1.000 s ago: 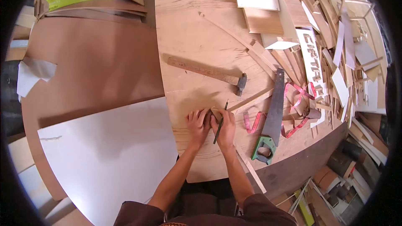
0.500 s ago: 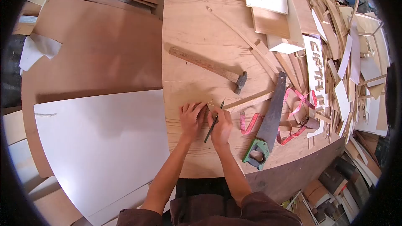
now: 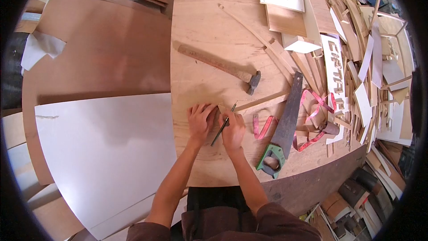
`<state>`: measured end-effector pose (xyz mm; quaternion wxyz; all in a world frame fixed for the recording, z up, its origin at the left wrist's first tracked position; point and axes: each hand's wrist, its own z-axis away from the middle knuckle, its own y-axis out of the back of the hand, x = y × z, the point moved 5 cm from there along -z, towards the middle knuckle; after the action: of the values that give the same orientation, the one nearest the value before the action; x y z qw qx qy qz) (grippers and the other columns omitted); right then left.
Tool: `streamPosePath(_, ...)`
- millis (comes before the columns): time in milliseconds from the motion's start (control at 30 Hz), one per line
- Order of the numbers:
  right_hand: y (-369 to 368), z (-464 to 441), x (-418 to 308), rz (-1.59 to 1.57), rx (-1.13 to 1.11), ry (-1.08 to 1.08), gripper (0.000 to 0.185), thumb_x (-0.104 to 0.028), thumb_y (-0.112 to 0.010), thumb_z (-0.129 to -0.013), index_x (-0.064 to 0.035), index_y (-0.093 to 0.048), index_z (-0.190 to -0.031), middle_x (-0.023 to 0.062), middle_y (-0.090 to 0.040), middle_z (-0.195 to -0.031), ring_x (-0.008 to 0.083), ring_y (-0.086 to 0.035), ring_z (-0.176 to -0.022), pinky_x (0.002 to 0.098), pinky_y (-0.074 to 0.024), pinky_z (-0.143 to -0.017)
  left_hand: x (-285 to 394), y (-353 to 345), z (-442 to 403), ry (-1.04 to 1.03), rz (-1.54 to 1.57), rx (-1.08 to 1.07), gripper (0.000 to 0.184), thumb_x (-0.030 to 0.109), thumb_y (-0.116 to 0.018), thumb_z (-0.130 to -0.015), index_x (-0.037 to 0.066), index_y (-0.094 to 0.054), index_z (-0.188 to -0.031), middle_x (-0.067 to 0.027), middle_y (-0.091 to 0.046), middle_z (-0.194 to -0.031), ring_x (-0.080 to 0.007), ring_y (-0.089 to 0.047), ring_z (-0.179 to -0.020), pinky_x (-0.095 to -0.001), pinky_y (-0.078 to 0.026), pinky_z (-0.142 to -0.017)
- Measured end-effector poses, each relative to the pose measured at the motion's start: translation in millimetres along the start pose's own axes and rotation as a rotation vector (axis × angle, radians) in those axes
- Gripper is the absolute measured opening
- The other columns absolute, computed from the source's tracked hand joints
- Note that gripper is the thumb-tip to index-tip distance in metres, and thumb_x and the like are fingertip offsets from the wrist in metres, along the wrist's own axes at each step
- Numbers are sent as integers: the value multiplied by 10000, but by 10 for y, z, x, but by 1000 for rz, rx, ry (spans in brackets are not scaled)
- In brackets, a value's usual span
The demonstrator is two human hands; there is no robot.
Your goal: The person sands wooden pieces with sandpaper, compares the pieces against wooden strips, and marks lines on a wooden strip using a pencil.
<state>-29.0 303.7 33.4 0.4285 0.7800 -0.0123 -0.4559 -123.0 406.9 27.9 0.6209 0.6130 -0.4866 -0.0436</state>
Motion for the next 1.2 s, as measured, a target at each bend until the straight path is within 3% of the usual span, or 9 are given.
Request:
streamPosePath(233,15,-5,-26,-36,-8,3,195,-39,-705,-823,-14,-660,-1012,152,-666,-823,360,-634,-803,465,-504,-707,0,-9,-3,-43,-18,18,247,174,-718,-875,167,-744,-1121,-23,-681,-1061,-258,-602,-983,-424,-403,-899)
streamPosePath(333,7,-3,-13,6,26,24,201,-31,-783,-796,-49,-650,-945,96,-673,-797,324,-636,-755,435,-511,-672,6,-7,0,-36,-13,18,237,175,-720,-874,165,-746,-1109,-25,-679,-1057,-259,-601,-982,-424,-403,-902)
streamPosePath(500,-9,6,18,6,34,33,202,-40,-787,-795,-50,-649,-943,91,-669,-794,319,-635,-756,427,-512,-672,7,-11,2,-35,-27,8,237,193,-725,-875,141,-731,-1105,-38,-673,-1056,-261,-597,-983,-421,-403,-909)
streamPosePath(667,19,-7,-17,-11,-3,5,277,-3,-704,-764,-24,-666,-1038,132,-671,-829,347,-645,-797,453,-519,-716,-12,-53,-5,-8,-8,12,325,336,-707,-909,98,-685,-1130,-60,-666,-1075,-277,-592,-1004,-432,-391,-928)
streamPosePath(867,33,14,14,-36,-36,15,289,-9,-723,-778,-51,-665,-1058,129,-675,-872,335,-652,-847,438,-524,-739,36,-28,-34,51,-21,-26,384,412,-731,-883,106,-687,-1112,-59,-669,-1054,-263,-598,-1010,-417,-384,-915)
streamPosePath(967,82,-20,13,-80,-13,37,319,-5,-814,-713,-60,-667,-991,114,-688,-877,338,-651,-834,439,-523,-718,23,-36,-37,38,-38,1,381,422,-744,-869,122,-690,-1098,-55,-669,-1035,-268,-597,-993,-413,-386,-900)
streamPosePath(1067,180,-132,40,-94,-89,-12,345,-8,-813,-741,-46,-679,-1056,137,-695,-909,331,-663,-828,434,-529,-714,64,-13,-54,-1,-101,25,366,410,-760,-855,137,-692,-1089,-48,-668,-1021,-266,-593,-970,-415,-390,-882)
streamPosePath(1167,313,-239,93,-312,-218,20,375,-11,-794,-785,-40,-680,-1141,151,-693,-933,295,-670,-810,390,-530,-710,90,12,-67,1,-76,35,358,393,-774,-844,145,-696,-1089,-42,-664,-1011,-259,-587,-952,-415,-391,-862)
streamPosePath(1200,388,-285,80,-333,-255,1,320,-41,-757,-851,-28,-672,-1159,138,-687,-928,249,-661,-800,361,-522,-709,82,6,-63,7,-76,32,358,393,-774,-844,145,-696,-1089,-42,-664,-1011,-259,-587,-952,-415,-391,-862)
